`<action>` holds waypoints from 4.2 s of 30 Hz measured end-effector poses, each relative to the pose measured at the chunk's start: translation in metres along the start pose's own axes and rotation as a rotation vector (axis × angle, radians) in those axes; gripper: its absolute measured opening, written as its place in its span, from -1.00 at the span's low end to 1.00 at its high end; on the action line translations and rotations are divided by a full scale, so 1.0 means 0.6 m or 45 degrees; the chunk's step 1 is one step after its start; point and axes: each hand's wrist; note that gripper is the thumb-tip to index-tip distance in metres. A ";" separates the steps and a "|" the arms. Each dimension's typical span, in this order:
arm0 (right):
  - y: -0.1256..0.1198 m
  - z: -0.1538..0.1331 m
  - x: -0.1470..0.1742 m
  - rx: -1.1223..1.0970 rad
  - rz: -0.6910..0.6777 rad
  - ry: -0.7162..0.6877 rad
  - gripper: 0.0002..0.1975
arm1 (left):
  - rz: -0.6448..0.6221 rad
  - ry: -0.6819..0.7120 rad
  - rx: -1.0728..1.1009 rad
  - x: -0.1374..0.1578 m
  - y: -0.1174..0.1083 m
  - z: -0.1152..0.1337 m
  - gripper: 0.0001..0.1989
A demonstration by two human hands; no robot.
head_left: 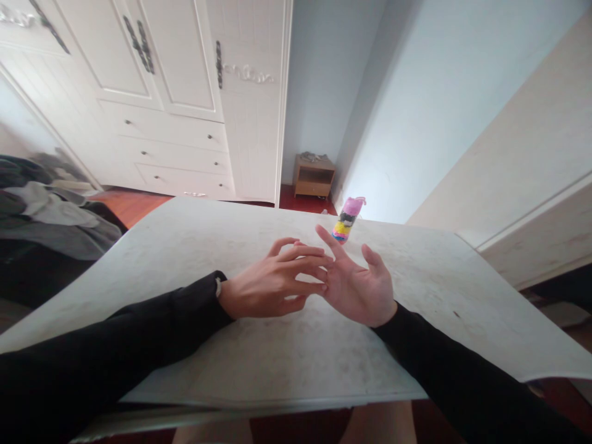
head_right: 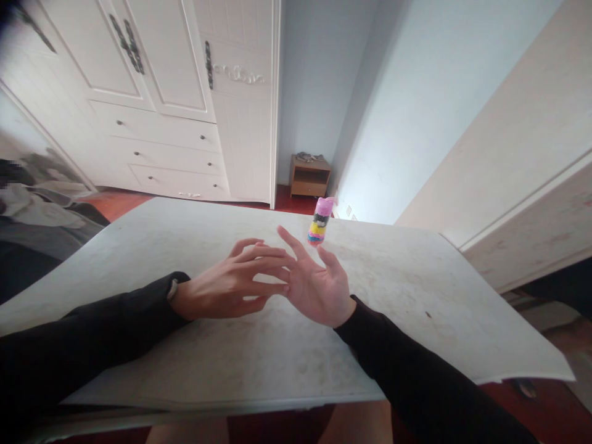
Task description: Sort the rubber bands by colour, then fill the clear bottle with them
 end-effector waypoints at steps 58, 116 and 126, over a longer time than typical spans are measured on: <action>-0.181 -0.073 -0.079 1.590 0.721 -0.686 -0.50 | -0.133 -0.601 0.501 0.007 0.001 -0.020 -0.67; -0.091 -0.070 -0.029 1.463 0.029 -0.438 -0.68 | 0.146 -1.257 1.347 -0.006 0.017 -0.052 -0.50; -0.076 -0.081 -0.021 1.585 -0.060 -0.637 -0.83 | 0.188 -1.277 1.571 0.000 0.022 -0.057 -0.52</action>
Point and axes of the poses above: each hand's wrist, its own x-axis away from the middle knuckle, its own y-axis out of the palm, z = x × y, and after that the axes turned 3 degrees about -y, right-handed
